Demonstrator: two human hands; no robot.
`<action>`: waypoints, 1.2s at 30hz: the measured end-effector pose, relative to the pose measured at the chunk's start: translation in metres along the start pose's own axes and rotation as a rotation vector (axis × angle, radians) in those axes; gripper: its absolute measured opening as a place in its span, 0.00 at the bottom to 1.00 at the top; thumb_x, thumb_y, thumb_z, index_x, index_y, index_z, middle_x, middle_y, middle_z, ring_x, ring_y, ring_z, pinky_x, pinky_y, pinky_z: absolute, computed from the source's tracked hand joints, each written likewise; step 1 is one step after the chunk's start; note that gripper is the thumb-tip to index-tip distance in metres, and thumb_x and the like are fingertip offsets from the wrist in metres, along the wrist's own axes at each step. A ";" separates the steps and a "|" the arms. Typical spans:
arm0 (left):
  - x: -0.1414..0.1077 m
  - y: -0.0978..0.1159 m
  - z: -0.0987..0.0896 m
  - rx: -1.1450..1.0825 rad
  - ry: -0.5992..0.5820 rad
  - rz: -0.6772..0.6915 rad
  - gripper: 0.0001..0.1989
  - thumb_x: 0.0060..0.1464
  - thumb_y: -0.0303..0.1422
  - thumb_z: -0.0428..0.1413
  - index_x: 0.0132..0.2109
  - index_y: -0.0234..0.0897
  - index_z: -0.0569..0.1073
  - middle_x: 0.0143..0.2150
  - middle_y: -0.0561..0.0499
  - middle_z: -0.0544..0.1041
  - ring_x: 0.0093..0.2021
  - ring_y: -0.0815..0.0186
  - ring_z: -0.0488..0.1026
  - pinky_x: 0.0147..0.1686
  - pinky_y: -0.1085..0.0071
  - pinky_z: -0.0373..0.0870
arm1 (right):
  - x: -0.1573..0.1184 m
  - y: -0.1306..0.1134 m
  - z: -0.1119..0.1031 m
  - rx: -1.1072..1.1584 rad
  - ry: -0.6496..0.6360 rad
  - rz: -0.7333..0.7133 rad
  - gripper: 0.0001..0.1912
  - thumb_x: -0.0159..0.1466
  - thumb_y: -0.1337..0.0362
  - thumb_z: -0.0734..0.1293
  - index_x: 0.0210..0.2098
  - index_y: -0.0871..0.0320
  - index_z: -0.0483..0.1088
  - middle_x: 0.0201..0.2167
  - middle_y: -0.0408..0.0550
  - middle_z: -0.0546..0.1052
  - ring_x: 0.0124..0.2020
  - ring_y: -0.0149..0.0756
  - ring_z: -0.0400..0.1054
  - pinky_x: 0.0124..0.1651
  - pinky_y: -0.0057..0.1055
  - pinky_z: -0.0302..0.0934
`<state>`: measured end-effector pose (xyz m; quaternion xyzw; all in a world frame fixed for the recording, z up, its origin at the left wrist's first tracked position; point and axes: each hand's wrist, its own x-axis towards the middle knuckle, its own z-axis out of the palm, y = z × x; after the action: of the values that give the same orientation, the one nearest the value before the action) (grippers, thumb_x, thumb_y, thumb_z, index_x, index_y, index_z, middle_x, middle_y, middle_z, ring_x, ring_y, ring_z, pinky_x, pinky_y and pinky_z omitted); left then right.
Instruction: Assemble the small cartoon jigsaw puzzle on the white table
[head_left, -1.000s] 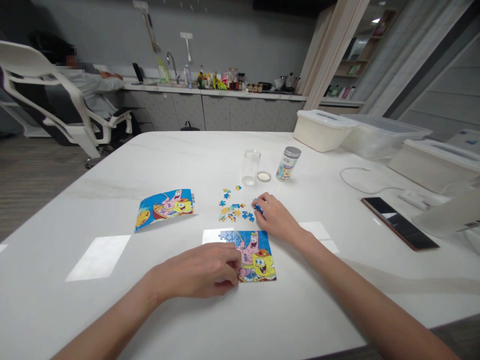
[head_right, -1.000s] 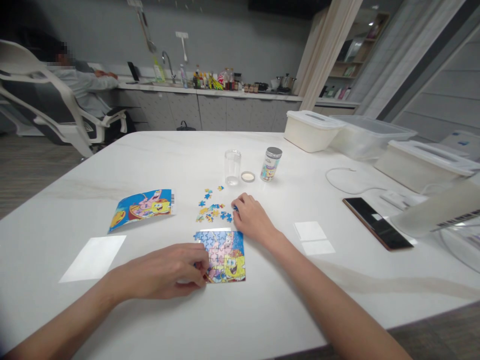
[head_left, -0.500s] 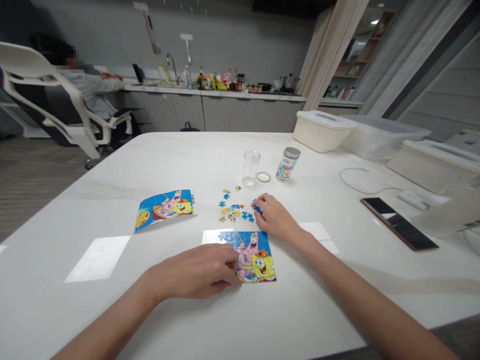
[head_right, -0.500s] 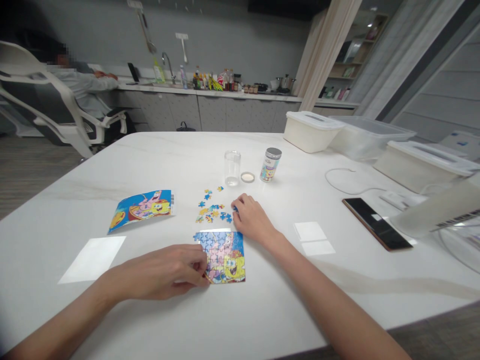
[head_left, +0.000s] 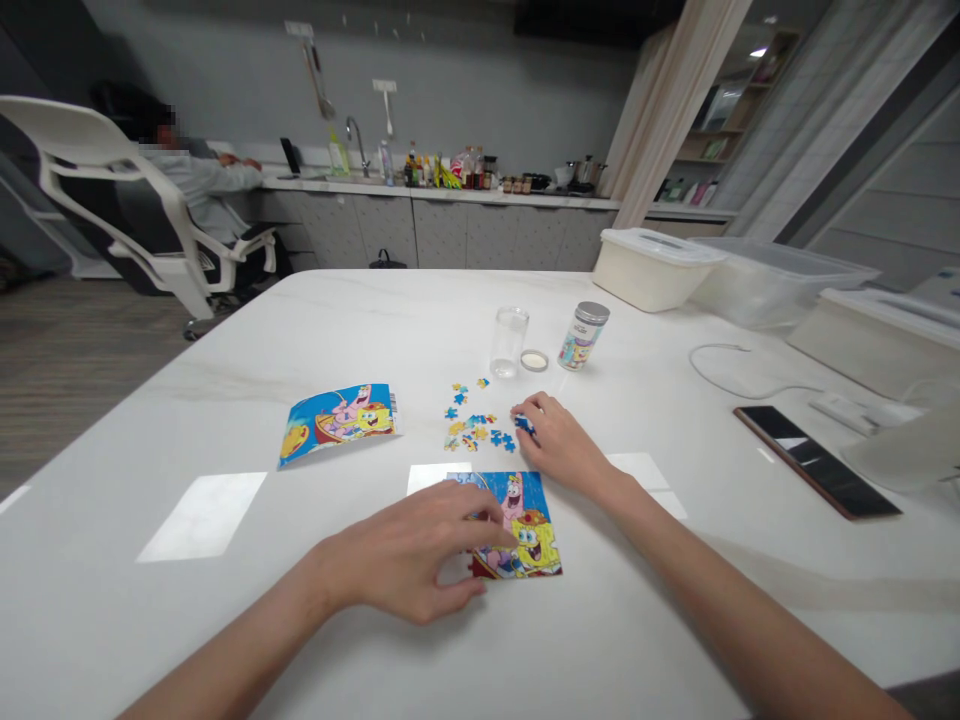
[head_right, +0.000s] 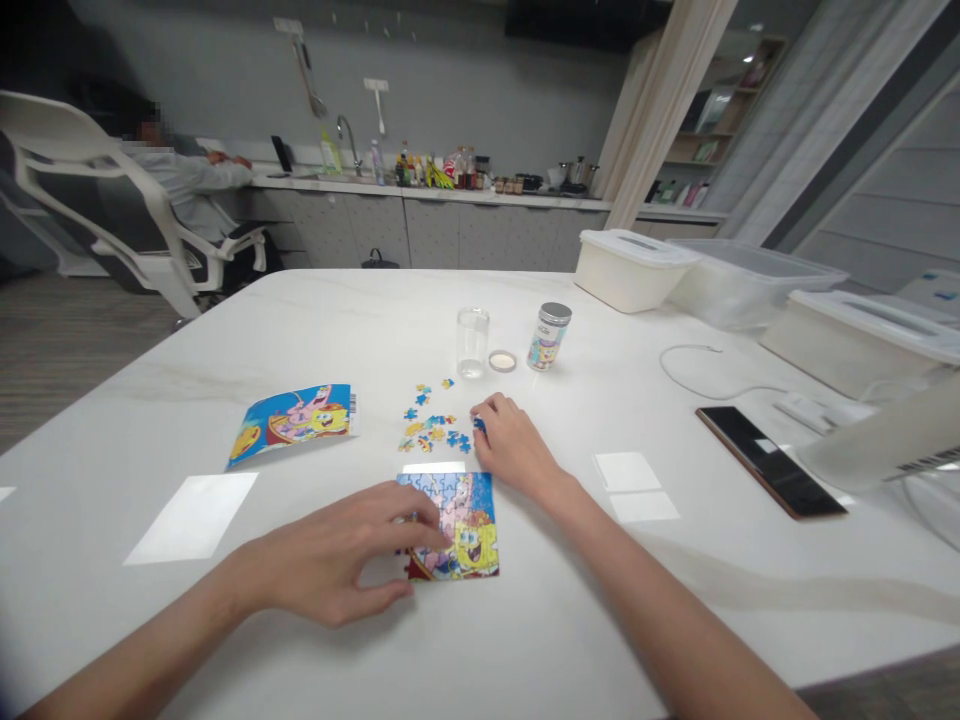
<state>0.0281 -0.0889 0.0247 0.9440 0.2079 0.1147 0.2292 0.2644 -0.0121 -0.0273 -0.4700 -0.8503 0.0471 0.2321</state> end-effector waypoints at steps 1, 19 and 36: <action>0.000 -0.002 0.001 0.024 0.064 -0.038 0.21 0.54 0.31 0.55 0.56 0.38 0.68 0.55 0.44 0.71 0.53 0.59 0.68 0.52 0.62 0.66 | 0.000 0.000 0.000 0.008 0.011 0.000 0.12 0.63 0.71 0.59 0.46 0.60 0.67 0.43 0.56 0.69 0.44 0.43 0.65 0.49 0.42 0.63; 0.007 -0.042 0.034 0.376 0.140 -0.310 0.39 0.62 0.54 0.41 0.68 0.28 0.51 0.69 0.33 0.50 0.70 0.51 0.45 0.64 0.53 0.49 | -0.002 0.007 0.010 0.065 -0.085 -0.118 0.17 0.69 0.65 0.57 0.55 0.58 0.67 0.58 0.56 0.69 0.61 0.42 0.61 0.61 0.48 0.57; -0.011 -0.051 -0.005 0.377 0.113 -0.100 0.10 0.65 0.33 0.48 0.41 0.36 0.73 0.39 0.48 0.75 0.41 0.63 0.72 0.43 0.64 0.69 | 0.000 0.001 -0.001 0.070 -0.070 -0.106 0.09 0.66 0.70 0.60 0.43 0.58 0.70 0.48 0.54 0.71 0.50 0.41 0.66 0.52 0.42 0.64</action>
<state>-0.0006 -0.0511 0.0030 0.9507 0.2849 0.1149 0.0419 0.2658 -0.0114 -0.0270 -0.4139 -0.8795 0.0808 0.2206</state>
